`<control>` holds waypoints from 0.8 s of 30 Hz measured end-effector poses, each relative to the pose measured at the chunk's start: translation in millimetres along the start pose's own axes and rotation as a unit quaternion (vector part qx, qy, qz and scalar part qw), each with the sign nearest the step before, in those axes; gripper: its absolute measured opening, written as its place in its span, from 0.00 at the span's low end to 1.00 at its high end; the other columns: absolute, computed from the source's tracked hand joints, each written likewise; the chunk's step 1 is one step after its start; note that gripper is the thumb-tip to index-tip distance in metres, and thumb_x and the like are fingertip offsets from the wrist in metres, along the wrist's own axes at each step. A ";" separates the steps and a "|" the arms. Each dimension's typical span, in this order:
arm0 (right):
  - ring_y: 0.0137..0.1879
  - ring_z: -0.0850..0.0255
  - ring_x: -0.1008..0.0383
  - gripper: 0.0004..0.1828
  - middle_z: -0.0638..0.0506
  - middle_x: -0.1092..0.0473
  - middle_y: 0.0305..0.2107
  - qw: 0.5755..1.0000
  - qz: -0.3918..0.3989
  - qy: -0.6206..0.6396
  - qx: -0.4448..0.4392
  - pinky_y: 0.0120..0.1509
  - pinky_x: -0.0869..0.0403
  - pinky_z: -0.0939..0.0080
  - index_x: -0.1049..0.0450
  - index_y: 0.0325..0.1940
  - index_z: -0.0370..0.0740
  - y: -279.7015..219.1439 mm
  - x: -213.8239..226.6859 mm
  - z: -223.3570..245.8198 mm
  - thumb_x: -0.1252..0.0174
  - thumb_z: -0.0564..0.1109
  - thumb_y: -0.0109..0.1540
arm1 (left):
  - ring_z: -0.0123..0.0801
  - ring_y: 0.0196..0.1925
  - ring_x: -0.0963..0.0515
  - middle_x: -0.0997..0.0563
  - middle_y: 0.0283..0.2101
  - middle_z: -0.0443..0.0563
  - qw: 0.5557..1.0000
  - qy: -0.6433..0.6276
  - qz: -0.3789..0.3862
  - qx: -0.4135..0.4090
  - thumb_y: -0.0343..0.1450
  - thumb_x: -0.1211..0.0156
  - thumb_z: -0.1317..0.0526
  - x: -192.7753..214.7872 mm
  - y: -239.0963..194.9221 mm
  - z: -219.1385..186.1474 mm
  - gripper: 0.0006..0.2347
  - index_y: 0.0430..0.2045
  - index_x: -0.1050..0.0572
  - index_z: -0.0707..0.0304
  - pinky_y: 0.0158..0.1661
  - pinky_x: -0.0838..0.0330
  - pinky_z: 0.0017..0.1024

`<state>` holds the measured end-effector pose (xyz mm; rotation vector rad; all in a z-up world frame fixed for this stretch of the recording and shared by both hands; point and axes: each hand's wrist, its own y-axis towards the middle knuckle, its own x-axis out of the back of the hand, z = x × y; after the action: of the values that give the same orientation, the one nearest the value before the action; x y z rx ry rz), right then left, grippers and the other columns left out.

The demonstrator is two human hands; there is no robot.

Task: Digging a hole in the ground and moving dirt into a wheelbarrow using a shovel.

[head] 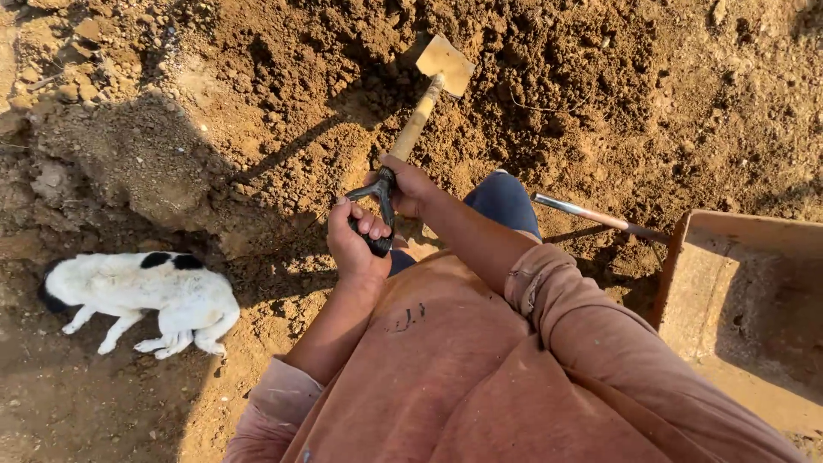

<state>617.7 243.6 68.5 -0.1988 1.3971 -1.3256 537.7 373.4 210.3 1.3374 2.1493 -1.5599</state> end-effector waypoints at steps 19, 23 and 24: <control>0.23 0.59 0.29 0.13 0.49 0.31 0.20 0.990 -0.087 0.110 0.033 0.30 0.23 0.58 0.32 0.30 0.37 14.3 -30.4 39.4 0.45 0.46 0.66 | 0.29 0.16 0.38 0.38 0.14 0.43 0.995 -0.003 -0.002 0.097 0.73 0.48 0.55 -62.2 9.3 -37.6 0.14 0.15 0.38 0.55 0.25 0.41 0.31; 0.23 0.58 0.28 0.12 0.49 0.31 0.19 0.985 -0.105 0.137 0.004 0.29 0.23 0.57 0.32 0.30 0.37 11.5 -49.2 85.6 0.44 0.45 0.65 | 0.29 0.16 0.38 0.37 0.14 0.43 0.995 0.008 -0.003 0.097 0.73 0.50 0.55 -93.9 30.8 -39.2 0.15 0.15 0.38 0.56 0.26 0.40 0.31; 0.23 0.58 0.28 0.11 0.48 0.31 0.19 0.985 -0.104 0.135 -0.004 0.29 0.23 0.56 0.32 0.30 0.37 21.4 -45.6 99.4 0.44 0.45 0.65 | 0.29 0.14 0.39 0.38 0.13 0.42 0.997 -0.008 -0.006 0.079 0.74 0.50 0.55 -99.5 45.1 -35.2 0.15 0.15 0.38 0.55 0.24 0.40 0.32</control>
<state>721.3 227.7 106.2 -0.1792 1.6426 -1.5648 641.1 349.4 253.9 1.3538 2.0656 -1.7730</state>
